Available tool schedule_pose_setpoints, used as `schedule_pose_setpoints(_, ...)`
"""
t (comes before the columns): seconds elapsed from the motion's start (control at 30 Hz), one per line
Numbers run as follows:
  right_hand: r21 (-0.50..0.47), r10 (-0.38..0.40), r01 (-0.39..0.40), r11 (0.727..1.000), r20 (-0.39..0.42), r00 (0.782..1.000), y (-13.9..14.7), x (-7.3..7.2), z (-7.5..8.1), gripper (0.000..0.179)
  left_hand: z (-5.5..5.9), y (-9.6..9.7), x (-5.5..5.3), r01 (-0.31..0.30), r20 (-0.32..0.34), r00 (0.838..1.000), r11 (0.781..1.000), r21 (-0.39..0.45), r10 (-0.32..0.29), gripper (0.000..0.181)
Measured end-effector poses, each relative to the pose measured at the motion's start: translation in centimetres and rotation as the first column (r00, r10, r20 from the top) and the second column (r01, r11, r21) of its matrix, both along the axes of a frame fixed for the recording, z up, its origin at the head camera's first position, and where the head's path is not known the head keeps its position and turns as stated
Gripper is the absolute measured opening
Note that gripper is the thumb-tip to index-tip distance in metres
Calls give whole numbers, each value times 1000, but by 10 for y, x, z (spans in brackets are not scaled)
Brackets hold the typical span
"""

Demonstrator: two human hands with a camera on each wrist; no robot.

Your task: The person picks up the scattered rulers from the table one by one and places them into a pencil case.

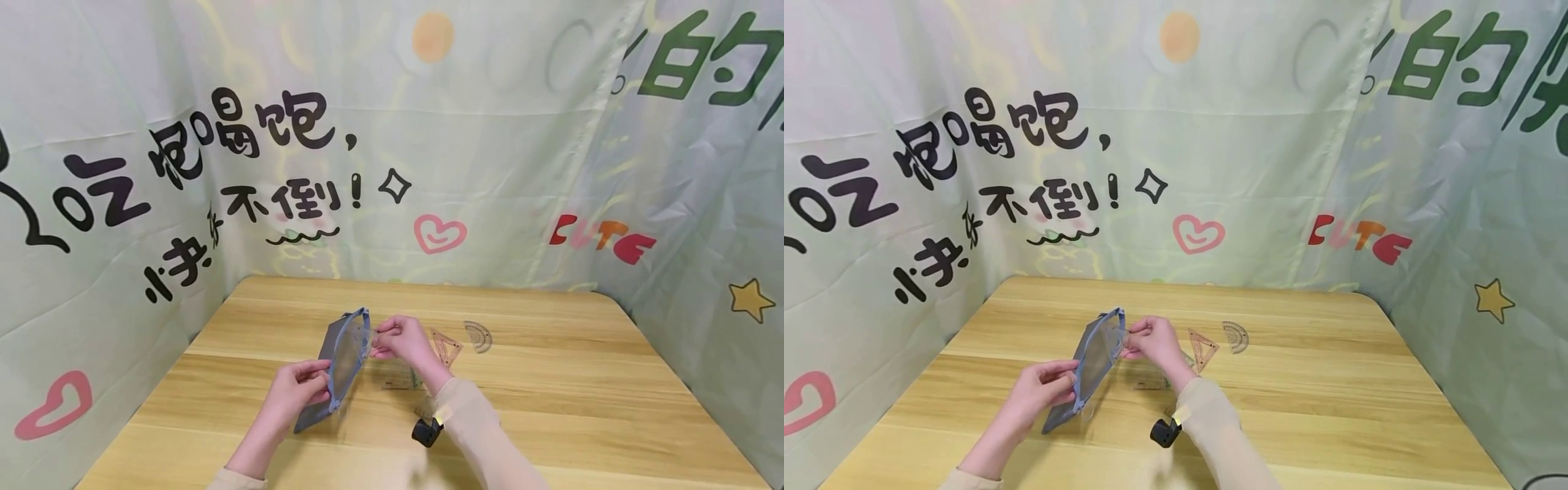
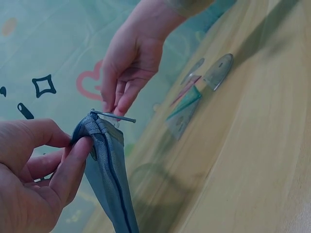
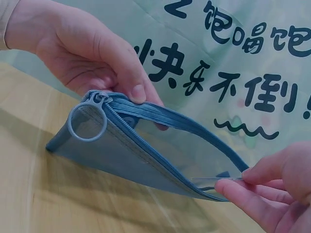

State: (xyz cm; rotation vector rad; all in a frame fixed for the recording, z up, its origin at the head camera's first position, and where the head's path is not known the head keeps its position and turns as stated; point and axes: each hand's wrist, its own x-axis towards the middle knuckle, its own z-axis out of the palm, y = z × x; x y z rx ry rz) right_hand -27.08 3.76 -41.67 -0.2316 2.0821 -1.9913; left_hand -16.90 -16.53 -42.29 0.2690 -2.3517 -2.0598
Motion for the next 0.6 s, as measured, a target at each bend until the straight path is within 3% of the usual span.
schedule_pose_setpoints(0.6,25,15,-14,1000,-42,999,-5,4,-7,27,-2,1,0,15,1,1000,1000,5,-15,38)
